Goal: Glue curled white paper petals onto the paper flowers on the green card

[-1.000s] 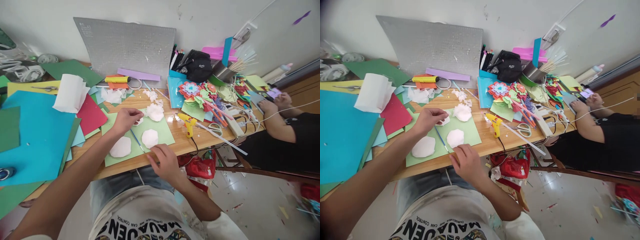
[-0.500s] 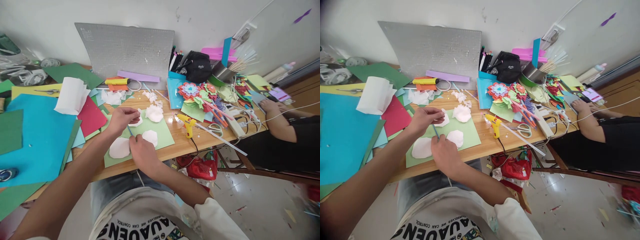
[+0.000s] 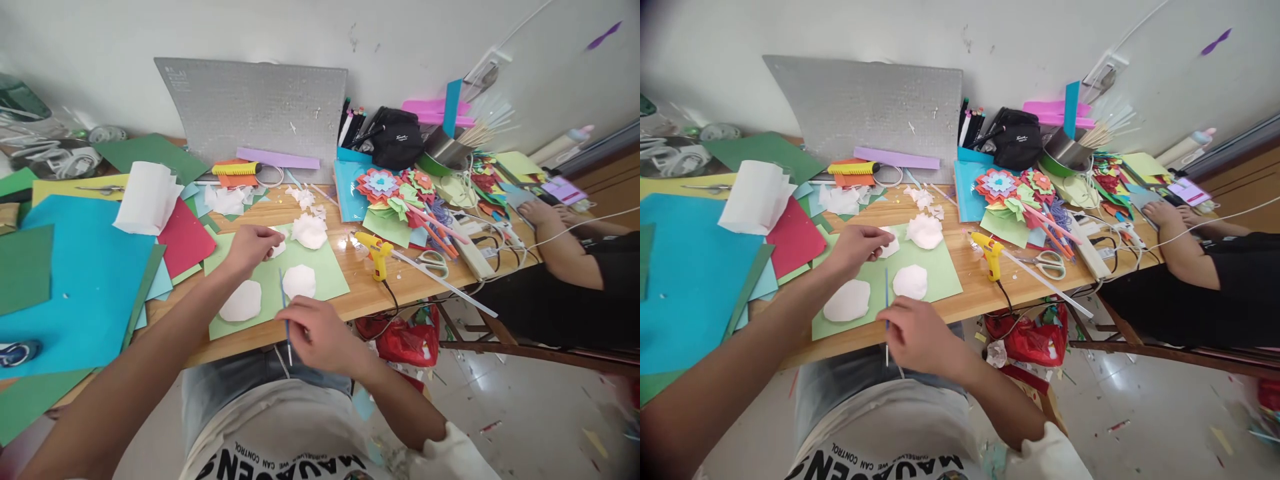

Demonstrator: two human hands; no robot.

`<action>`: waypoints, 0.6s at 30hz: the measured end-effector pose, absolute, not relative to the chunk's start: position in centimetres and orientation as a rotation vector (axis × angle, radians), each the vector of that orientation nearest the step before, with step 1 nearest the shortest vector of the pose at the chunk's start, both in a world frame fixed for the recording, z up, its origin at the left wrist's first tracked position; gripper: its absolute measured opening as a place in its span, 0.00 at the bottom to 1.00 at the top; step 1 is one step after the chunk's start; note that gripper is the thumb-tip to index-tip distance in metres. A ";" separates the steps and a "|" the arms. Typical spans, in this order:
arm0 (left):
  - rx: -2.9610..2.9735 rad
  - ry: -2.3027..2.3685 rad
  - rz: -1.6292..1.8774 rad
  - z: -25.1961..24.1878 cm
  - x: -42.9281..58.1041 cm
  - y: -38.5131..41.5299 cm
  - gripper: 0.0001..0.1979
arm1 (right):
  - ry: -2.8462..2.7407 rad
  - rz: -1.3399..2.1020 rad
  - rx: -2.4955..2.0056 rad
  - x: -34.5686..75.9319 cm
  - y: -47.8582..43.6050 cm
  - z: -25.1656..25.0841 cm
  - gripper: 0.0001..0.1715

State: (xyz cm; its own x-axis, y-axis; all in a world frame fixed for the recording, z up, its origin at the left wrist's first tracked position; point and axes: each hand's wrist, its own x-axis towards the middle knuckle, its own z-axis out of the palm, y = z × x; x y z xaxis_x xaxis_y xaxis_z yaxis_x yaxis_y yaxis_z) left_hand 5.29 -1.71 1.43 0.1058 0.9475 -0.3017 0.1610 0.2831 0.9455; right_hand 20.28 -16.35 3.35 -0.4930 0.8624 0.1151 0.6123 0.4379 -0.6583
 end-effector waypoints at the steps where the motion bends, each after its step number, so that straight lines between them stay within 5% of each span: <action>1: 1.148 1.332 0.798 1.1 5.7 -1.9 0.09 | -2.140 0.835 -1.166 21.6 -16.6 3.4 0.14; 5: 1.291 1.416 0.704 0.4 7.6 -2.2 0.09 | -1.757 0.745 -1.180 25.5 -15.8 2.2 0.12; 12: 1.383 1.512 0.661 0.5 9.2 -2.2 0.08 | -1.592 0.060 -1.207 25.2 -12.4 -0.2 0.10; 18: 1.409 1.564 0.628 0.3 9.1 -2.1 0.07 | -1.530 0.013 -1.188 24.1 -10.7 -1.2 0.08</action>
State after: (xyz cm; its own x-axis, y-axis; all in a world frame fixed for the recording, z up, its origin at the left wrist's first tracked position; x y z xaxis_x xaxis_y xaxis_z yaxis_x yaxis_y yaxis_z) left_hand 9.14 -2.06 0.32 0.0663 0.9560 -0.2857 0.4927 0.2176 0.8425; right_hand 24.07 -10.73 -1.17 0.1525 0.6643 0.7318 0.6520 0.4888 -0.5796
